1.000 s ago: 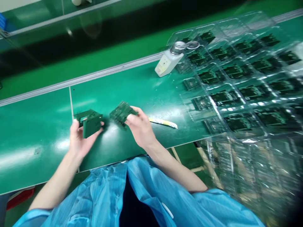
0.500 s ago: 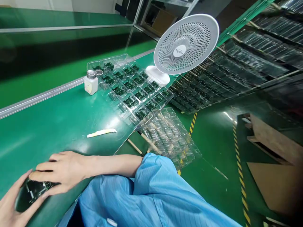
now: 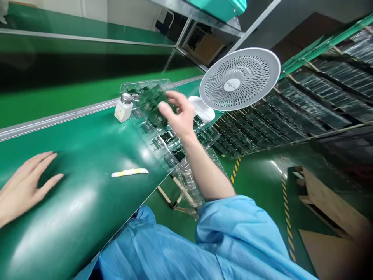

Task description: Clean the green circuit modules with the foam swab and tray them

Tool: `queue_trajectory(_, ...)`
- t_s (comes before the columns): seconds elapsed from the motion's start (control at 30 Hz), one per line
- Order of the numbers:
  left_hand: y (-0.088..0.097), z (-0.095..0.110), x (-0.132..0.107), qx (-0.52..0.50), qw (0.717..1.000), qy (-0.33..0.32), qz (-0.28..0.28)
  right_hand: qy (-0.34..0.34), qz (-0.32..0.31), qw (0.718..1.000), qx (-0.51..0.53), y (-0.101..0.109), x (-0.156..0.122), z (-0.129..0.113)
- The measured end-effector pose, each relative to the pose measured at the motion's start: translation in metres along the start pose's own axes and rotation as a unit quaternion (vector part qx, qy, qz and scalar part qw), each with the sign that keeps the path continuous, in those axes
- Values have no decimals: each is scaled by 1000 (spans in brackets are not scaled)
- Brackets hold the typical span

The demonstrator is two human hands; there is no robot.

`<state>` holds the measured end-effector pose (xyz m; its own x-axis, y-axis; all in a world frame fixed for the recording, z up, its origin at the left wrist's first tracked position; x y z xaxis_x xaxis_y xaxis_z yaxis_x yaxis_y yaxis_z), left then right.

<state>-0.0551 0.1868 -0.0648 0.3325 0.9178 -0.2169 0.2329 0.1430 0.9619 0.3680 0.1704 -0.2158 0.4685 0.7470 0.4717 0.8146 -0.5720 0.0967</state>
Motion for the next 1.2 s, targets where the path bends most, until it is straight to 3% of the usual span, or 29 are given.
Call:
queue_trajectory(0.07,-19,21,32,22,999,-32,5,-54,37,995,-81,12,26,50)
queue_trajectory(0.17,-44,50,66,45,998,-41,17,-105,15,975,-196,9,61,112)
queue_trajectory(0.33,-61,77,85,68,997,-43,16,-156,-95,928,-325,-26,105,168)
queue_trajectory(0.5,-59,80,82,113,993,-38,11,-185,-183,916,-306,-51,123,204)
queue_trajectory(0.63,-56,83,76,143,988,-53,21,-180,-223,914,-286,-32,126,227)
queue_trajectory(0.83,-51,84,68,156,983,-86,40,-152,-198,917,-310,-7,127,230)
queue_trajectory(0.97,-48,87,65,174,978,-106,51,-162,-152,920,-322,-17,128,237)
queue_trajectory(1.1,-46,87,63,180,976,-108,51,-183,-188,917,-300,-34,119,259)
queue_trajectory(1.2,-48,81,64,173,979,-98,42,-189,-209,911,-302,-30,108,270)
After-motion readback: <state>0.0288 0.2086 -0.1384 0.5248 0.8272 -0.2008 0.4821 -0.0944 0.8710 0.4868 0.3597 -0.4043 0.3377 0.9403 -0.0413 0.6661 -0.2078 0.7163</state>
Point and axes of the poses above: each hand's wrist, its own x-axis towards the middle knuckle, its own y-axis out of the back of the hand, z = x × y, the point moved 4 cm from there along x, towards the middle knuckle, and after that the axes turned 12 degrees about y, right-handed, at the moved point
